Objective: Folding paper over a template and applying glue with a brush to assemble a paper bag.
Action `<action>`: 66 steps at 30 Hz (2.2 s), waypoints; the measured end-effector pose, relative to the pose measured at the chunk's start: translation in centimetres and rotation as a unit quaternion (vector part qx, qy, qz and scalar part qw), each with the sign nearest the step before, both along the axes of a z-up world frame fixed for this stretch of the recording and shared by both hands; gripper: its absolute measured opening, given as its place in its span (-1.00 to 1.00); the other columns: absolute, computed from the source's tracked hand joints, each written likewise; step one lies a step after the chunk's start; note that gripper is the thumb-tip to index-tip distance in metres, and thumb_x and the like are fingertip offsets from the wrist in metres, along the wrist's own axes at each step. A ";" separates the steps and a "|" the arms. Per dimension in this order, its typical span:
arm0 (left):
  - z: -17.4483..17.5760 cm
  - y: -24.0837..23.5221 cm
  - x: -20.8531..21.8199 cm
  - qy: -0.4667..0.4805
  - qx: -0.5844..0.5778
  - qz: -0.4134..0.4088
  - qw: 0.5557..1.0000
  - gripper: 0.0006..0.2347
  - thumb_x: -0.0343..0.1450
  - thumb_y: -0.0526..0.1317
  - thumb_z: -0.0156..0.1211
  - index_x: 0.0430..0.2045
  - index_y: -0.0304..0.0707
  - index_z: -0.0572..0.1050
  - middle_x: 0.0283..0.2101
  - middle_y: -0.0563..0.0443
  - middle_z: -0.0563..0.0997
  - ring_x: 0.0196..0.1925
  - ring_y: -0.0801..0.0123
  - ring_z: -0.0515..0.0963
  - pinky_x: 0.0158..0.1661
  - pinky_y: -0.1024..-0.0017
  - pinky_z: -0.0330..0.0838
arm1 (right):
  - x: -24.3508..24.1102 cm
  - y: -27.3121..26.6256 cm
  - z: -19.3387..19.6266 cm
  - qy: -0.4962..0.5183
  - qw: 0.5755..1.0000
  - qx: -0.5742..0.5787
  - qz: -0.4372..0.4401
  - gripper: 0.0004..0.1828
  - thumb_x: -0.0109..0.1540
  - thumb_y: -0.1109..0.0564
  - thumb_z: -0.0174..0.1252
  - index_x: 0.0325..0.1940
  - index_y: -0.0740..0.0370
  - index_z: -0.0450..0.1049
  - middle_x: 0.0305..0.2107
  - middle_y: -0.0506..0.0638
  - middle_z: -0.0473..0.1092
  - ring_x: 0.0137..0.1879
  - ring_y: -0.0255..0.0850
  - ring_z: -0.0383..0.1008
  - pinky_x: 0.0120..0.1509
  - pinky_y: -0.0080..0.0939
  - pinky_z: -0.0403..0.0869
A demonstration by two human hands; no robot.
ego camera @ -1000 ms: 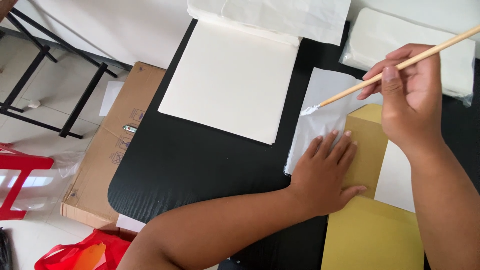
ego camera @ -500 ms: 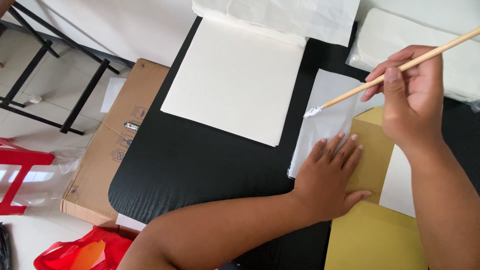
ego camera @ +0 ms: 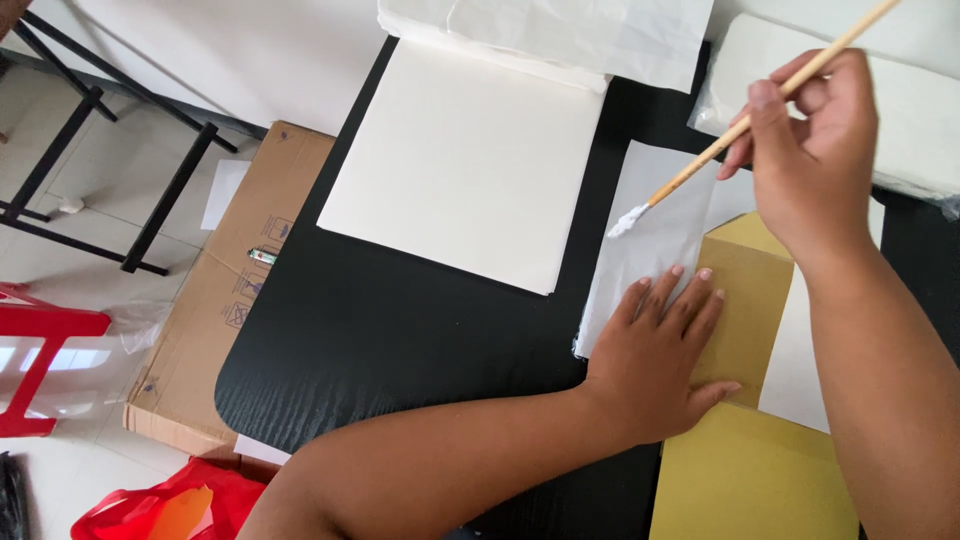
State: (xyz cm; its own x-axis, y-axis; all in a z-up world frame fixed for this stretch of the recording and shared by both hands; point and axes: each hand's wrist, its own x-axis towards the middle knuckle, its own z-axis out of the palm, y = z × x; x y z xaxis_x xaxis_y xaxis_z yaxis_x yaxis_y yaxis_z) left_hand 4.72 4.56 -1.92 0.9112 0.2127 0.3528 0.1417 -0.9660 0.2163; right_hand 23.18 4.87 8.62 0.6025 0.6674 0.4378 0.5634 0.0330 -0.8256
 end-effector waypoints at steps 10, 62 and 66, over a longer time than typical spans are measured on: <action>0.3 0.2 -0.1 0.013 -0.007 -0.012 1.000 -0.23 0.40 0.35 -0.30 0.42 -0.17 0.23 0.54 -0.03 0.23 0.59 0.08 0.18 0.46 0.13 0.02 | 0.5 1.1 -0.4 -0.017 1.000 0.001 -0.005 -0.83 0.67 0.20 -0.07 0.07 0.25 0.08 -0.22 0.16 0.29 -0.44 -0.17 0.38 -0.25 -0.23 0.55; 0.9 1.1 0.1 -0.012 0.003 -0.071 0.997 -0.19 0.27 0.30 0.26 0.33 -0.26 0.33 0.39 -0.20 0.36 0.42 -0.15 0.33 0.33 -0.03 0.19 | 6.2 -30.3 -6.1 -0.069 0.957 0.004 -0.280 -0.57 0.76 -0.19 -0.30 0.22 0.25 0.18 0.09 0.10 0.22 -0.11 -0.22 0.30 0.27 -0.18 0.44; 1.2 1.6 0.6 -0.029 0.013 -0.116 0.993 -0.22 0.28 0.27 0.28 0.31 -0.25 0.34 0.36 -0.24 0.38 0.40 -0.21 0.34 0.30 -0.04 0.19 | 4.1 -38.4 -4.8 -0.075 0.917 0.011 -0.391 -0.59 0.77 -0.16 -0.25 0.37 0.26 0.16 0.02 0.07 0.25 -0.12 -0.24 0.31 0.20 -0.21 0.42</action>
